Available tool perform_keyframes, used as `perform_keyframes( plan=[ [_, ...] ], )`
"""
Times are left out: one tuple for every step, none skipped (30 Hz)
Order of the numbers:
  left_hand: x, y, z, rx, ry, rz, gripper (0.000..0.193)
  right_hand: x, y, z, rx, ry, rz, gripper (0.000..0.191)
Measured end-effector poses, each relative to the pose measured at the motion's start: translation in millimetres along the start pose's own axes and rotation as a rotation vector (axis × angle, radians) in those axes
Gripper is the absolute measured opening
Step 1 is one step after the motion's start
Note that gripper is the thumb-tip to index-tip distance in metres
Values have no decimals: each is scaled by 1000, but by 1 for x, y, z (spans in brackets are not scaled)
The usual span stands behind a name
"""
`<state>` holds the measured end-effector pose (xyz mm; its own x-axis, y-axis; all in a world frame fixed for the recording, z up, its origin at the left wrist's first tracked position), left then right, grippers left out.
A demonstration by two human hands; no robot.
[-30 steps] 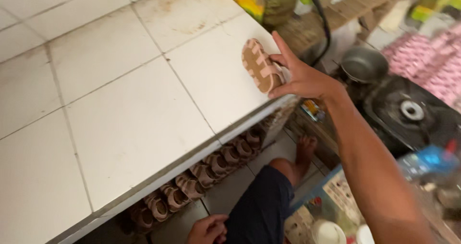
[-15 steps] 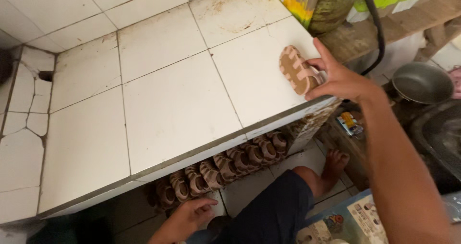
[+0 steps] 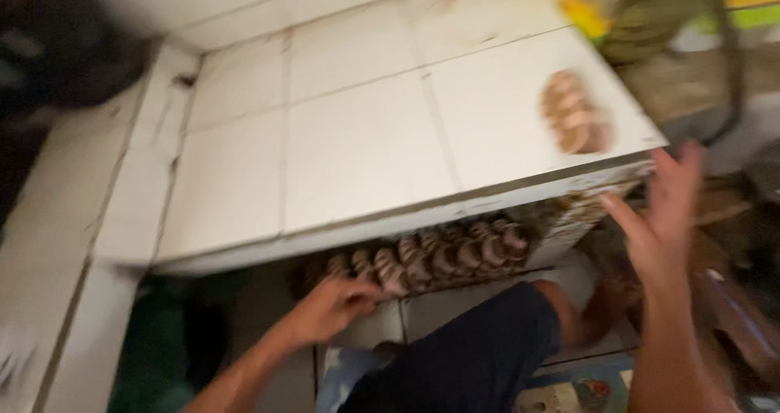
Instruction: The person pours a liquid from a metal can into a small container, then repeatedly picks up pink sandals from a nearby shelf. They rub the straps and soles of each sandal with their fingers, then place the sandal back on the shelf. This cycle is repeated for several sandals.
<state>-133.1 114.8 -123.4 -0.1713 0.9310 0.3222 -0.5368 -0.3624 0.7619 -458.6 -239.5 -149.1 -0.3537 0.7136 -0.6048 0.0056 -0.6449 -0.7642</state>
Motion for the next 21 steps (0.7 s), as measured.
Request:
perform_keyframes(
  plan=[
    [0, 0, 1, -20, -20, 28, 28, 27, -2, 4, 25, 47, -6, 102],
    [-2, -3, -2, -36, -56, 53, 28, 52, -3, 9, 118, 89, -34, 101],
    [-4, -7, -7, -13, -88, 84, 24, 79, -7, 14, 141, 117, -81, 99],
    [-8, -13, -14, 6, -125, 114, 21, 106, -10, 17, 168, 151, -131, 97],
    [-12, -21, -20, -17, -140, 124, 20, 131, -13, 21, 204, 177, -180, 96],
    [-17, -31, -28, -40, -160, 131, 20, 157, -16, 26, 238, 201, -231, 94],
    [-22, -42, -36, -69, -178, 130, 22, 179, -19, 31, 278, 222, -274, 93],
    [-28, -54, -41, -121, -169, 141, 23, 200, -20, 35, 315, 253, -310, 91],
    [-32, -66, -45, -170, -172, 177, 23, 220, -23, 42, 341, 286, -326, 90],
    [-36, -79, -47, -206, -172, 217, 24, 239, -25, 47, 362, 313, -344, 89],
    [-38, -92, -47, -242, -166, 265, 25, 257, -29, 51, 375, 329, -366, 89],
    [-40, -105, -45, -280, -140, 332, 26, 279, -36, 53, 465, 332, -407, 84],
    [-41, -118, -41, -318, -109, 412, 26, 301, -45, 58, 559, 335, -444, 79],
    [-41, -127, -34, -352, -71, 488, 27, 319, -51, 60, 660, 354, -481, 76],
    [-41, -137, -27, -365, 16, 553, 28, 337, -59, 62, 759, 371, -522, 72],
    [-41, -146, -20, -373, 106, 615, 29, 355, -69, 67, 867, 390, -577, 70],
    [-42, -155, -13, -373, 207, 671, 30, 372, -79, 71, 983, 395, -635, 67],
    [-43, -162, -8, -359, 288, 706, 32, 386, -89, 75, 990, 476, -644, 63],
    [-44, -167, -4, -346, 361, 743, 33, 394, -93, 77, 1010, 508, -652, 62],
    [-44, -170, 0, -327, 431, 773, 34, 400, -95, 74, 1025, 517, -675, 61],
    [-44, -172, 4, -308, 461, 798, 35, 404, -98, 75, 1043, 539, -693, 59]
  ],
)
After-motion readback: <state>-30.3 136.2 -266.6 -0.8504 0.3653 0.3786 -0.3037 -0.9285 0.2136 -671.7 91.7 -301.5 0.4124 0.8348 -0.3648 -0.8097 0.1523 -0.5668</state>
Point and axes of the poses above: each hand's wrist, its own x-axis away from the middle knuckle, its own z-axis out of the back of the hand, y = z × x, the point moved 2 cm from there along -x, towards the middle knuckle, and after that the axes turned 5 degrees about z, right-handed, at the moved point
